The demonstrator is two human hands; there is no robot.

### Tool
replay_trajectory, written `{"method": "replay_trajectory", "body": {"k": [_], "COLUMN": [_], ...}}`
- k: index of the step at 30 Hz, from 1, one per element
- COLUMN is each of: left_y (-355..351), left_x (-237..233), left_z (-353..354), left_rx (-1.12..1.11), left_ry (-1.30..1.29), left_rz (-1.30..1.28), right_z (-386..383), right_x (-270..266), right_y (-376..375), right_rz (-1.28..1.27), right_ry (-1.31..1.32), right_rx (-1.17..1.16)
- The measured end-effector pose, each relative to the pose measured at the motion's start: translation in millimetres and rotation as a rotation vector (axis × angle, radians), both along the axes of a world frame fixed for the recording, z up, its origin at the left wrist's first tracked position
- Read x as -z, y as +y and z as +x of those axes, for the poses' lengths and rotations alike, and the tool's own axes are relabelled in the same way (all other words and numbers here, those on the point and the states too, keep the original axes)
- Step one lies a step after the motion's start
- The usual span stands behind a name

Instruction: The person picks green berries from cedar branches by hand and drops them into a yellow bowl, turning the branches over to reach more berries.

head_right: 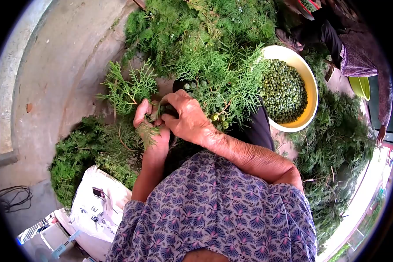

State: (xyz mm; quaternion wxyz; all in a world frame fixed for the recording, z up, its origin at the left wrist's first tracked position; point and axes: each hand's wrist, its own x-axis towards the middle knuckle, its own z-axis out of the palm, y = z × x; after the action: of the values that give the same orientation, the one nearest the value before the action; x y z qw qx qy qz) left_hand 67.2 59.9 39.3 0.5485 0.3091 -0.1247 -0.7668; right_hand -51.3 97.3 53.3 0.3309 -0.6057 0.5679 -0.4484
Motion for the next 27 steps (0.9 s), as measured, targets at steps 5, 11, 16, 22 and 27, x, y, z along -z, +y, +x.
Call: {"method": "replay_trajectory", "body": {"k": [5, 11, 16, 22, 27], "left_y": [0.6, 1.1, -4.1, -19.6, -15.9], "left_x": [-5.1, -15.4, -7.6, 20.8, 6.9], "left_z": [-5.0, 6.8, 7.8, 24.8, 11.5], "left_rx": [-0.118, 0.095, 0.128, 0.119, -0.080], "left_ry": [-0.089, -0.069, 0.055, 0.231, -0.200], "left_rz": [0.147, 0.029, 0.022, 0.070, 0.213], "right_z": [3.3, -7.2, -13.2, -54.5, -136.9], "right_x": [-6.9, -22.3, -8.1, -39.2, -45.1], "right_y": [2.7, -4.0, 0.2, 11.0, 34.5], "right_rz": [-0.063, 0.364, 0.453, 0.325, 0.170], "right_ry": [0.047, -0.446, -0.979, -1.216, -0.722], "right_rx": [0.009, -0.122, -0.176, -0.097, 0.505]}}
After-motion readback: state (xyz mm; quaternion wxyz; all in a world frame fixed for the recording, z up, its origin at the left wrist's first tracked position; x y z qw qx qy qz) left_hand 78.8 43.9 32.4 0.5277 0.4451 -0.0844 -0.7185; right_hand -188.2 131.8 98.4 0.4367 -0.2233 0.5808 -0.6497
